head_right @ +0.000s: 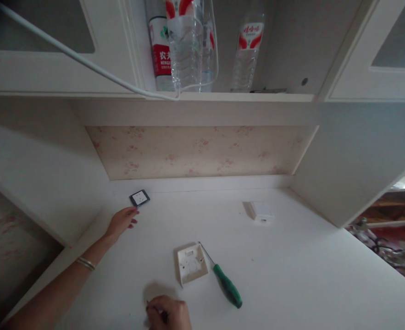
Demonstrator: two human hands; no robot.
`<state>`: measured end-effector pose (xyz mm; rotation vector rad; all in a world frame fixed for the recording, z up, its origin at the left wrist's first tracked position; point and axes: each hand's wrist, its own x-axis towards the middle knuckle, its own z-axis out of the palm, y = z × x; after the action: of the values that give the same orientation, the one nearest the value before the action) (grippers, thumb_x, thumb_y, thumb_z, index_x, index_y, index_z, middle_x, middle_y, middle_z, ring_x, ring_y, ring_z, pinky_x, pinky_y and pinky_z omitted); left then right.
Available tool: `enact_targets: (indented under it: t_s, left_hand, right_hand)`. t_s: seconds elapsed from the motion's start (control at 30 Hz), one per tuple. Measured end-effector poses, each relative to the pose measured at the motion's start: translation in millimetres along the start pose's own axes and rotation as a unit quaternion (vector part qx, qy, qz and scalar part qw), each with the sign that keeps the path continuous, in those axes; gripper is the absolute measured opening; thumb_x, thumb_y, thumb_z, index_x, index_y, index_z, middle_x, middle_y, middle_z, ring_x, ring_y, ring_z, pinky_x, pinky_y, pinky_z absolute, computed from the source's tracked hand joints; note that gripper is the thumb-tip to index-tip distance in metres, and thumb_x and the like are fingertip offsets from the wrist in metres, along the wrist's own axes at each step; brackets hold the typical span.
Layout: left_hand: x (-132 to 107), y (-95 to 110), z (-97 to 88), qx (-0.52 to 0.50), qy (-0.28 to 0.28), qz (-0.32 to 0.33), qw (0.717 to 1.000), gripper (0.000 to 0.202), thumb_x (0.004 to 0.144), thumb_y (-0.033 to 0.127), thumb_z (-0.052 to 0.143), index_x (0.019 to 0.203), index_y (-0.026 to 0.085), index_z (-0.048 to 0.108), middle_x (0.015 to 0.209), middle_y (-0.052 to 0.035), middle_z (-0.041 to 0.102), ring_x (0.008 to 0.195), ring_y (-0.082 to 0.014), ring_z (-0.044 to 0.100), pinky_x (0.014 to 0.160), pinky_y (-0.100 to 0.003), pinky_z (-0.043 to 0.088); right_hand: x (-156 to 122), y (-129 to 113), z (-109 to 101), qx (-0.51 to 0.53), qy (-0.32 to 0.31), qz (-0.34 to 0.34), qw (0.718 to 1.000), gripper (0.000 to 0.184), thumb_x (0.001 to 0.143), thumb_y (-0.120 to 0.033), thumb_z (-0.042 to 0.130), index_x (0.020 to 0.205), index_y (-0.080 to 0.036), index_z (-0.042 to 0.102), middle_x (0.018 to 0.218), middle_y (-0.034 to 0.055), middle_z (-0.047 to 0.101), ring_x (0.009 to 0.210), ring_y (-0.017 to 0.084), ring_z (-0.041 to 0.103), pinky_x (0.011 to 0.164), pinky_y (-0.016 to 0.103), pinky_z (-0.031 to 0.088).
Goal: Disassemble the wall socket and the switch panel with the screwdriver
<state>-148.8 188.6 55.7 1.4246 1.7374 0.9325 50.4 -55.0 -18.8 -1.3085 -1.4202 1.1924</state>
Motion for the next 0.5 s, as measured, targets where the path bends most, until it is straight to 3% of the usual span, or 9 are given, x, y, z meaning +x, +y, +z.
enact_targets:
  t_s: [0.1, 0.13, 0.2, 0.27, 0.37, 0.5]
  left_hand:
    - [-66, 0, 8.7, -0.020, -0.102, 0.025, 0.994, 0.030, 0.079, 0.042, 0.061, 0.092, 0.016, 0.068, 0.086, -0.0058, 0.071, 0.046, -0.0113, 0.058, 0.034, -0.019, 0.037]
    - [-89, 0, 11.5, -0.037, -0.167, 0.032, 0.985, 0.034, 0.079, 0.046, 0.059, 0.091, 0.016, 0.068, 0.085, -0.0059, 0.070, 0.047, -0.0112, 0.056, 0.033, -0.019, 0.034]
    - [-130, -1, 16.1, -0.084, -0.254, 0.028, 0.963, 0.039, 0.082, 0.052, 0.055, 0.092, 0.016, 0.067, 0.086, -0.0058, 0.068, 0.051, -0.0108, 0.055, 0.035, -0.018, 0.033]
    - [-160, -3, 18.5, -0.125, -0.304, 0.024, 0.944, 0.039, 0.083, 0.052, 0.054, 0.089, 0.015, 0.065, 0.076, -0.0034, 0.064, 0.053, -0.0107, 0.053, 0.041, -0.019, 0.037]
    - [-182, -7, 17.2, -0.136, -0.329, 0.031, 0.934, 0.040, 0.084, 0.052, 0.055, 0.079, 0.013, 0.063, 0.058, 0.0015, 0.054, 0.052, -0.0105, 0.049, 0.047, -0.020, 0.039]
    - [-186, -9, 8.8, -0.094, -0.336, 0.063, 0.935, 0.038, 0.084, 0.051, 0.056, 0.081, 0.013, 0.064, 0.064, 0.0002, 0.056, 0.057, -0.0118, 0.052, 0.055, -0.022, 0.042]
  right_hand:
    - [5, -20, -3, 0.069, 0.012, 0.016, 0.997, 0.052, 0.082, -0.064, 0.050, 0.087, -0.016, 0.068, 0.063, 0.0042, 0.067, 0.046, 0.015, 0.063, 0.042, 0.020, 0.046]
    - [6, -26, -5, 0.064, 0.027, 0.001, 0.998, 0.051, 0.083, -0.064, 0.049, 0.088, -0.017, 0.068, 0.066, 0.0048, 0.067, 0.049, 0.015, 0.064, 0.045, 0.020, 0.047]
    - [7, -36, -8, 0.025, 0.051, -0.046, 0.997, 0.044, 0.088, -0.057, 0.048, 0.090, -0.018, 0.068, 0.069, 0.0051, 0.068, 0.057, 0.015, 0.065, 0.051, 0.020, 0.050]
    - [7, -42, -10, -0.025, 0.058, -0.097, 0.993, 0.035, 0.091, -0.047, 0.047, 0.093, -0.019, 0.068, 0.075, 0.0052, 0.069, 0.065, 0.016, 0.066, 0.056, 0.020, 0.050]
    - [5, -46, -11, -0.059, 0.049, -0.138, 0.988, 0.026, 0.092, -0.038, 0.048, 0.095, -0.021, 0.068, 0.083, 0.0048, 0.071, 0.069, 0.015, 0.066, 0.058, 0.019, 0.049]
    - [2, -48, -14, -0.057, 0.034, -0.137, 0.988, 0.023, 0.092, -0.033, 0.049, 0.096, -0.021, 0.068, 0.080, 0.0032, 0.071, 0.067, 0.014, 0.066, 0.058, 0.019, 0.049]
